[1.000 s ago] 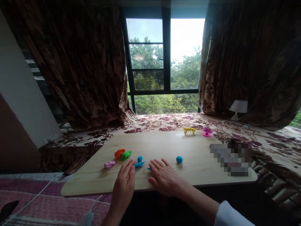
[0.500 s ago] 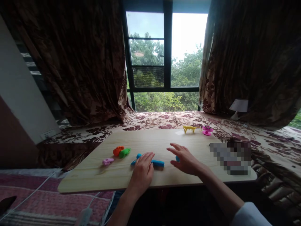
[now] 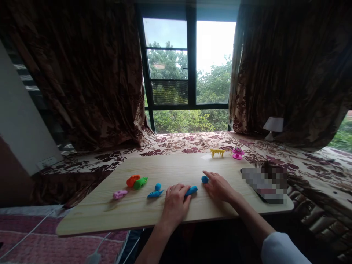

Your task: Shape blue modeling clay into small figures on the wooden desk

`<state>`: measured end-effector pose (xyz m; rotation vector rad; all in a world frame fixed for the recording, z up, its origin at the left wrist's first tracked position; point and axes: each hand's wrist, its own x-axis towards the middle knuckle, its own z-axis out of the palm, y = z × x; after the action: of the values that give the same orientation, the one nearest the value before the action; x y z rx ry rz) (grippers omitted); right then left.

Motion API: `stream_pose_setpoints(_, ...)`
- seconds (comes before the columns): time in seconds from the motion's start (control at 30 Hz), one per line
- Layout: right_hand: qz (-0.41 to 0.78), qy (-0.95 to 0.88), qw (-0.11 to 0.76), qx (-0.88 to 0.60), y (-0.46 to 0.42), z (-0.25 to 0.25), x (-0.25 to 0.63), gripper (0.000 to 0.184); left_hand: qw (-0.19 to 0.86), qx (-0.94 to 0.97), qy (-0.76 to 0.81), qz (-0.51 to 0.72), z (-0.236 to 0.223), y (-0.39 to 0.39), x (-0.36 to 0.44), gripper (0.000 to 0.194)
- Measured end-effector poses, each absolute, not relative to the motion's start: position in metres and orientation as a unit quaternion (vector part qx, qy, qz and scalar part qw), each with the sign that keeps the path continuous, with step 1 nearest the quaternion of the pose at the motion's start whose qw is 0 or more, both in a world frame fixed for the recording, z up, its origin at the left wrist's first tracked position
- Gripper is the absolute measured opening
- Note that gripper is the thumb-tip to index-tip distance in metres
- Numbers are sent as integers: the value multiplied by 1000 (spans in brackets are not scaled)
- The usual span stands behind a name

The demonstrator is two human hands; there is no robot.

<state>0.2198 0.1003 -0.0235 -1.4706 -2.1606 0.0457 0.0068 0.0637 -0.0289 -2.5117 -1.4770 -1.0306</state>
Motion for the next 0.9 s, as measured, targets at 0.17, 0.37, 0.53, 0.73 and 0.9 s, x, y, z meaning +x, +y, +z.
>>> stream_pose_setpoints(0.17,4,-816,269,-512,83,-6,198,48,33,-790,-479,-381,-32,63,-12,34)
stream_pose_setpoints(0.37,23,-851,224,-474,53,-24,143,45,46,-732,-498,-461,-50,35,-45,27)
stream_pose_setpoints(0.53,17,-854,185,-486,14,-40,157,58,119,-768,-512,-365,-80,14,-50,33)
stream_pose_setpoints(0.73,47,-852,150,-499,58,-23,132,53,146,-777,-539,-292,-84,15,-49,40)
stream_pose_setpoints(0.9,46,-847,158,-506,64,-22,126,53,89,-777,-537,-316,-80,21,-56,40)
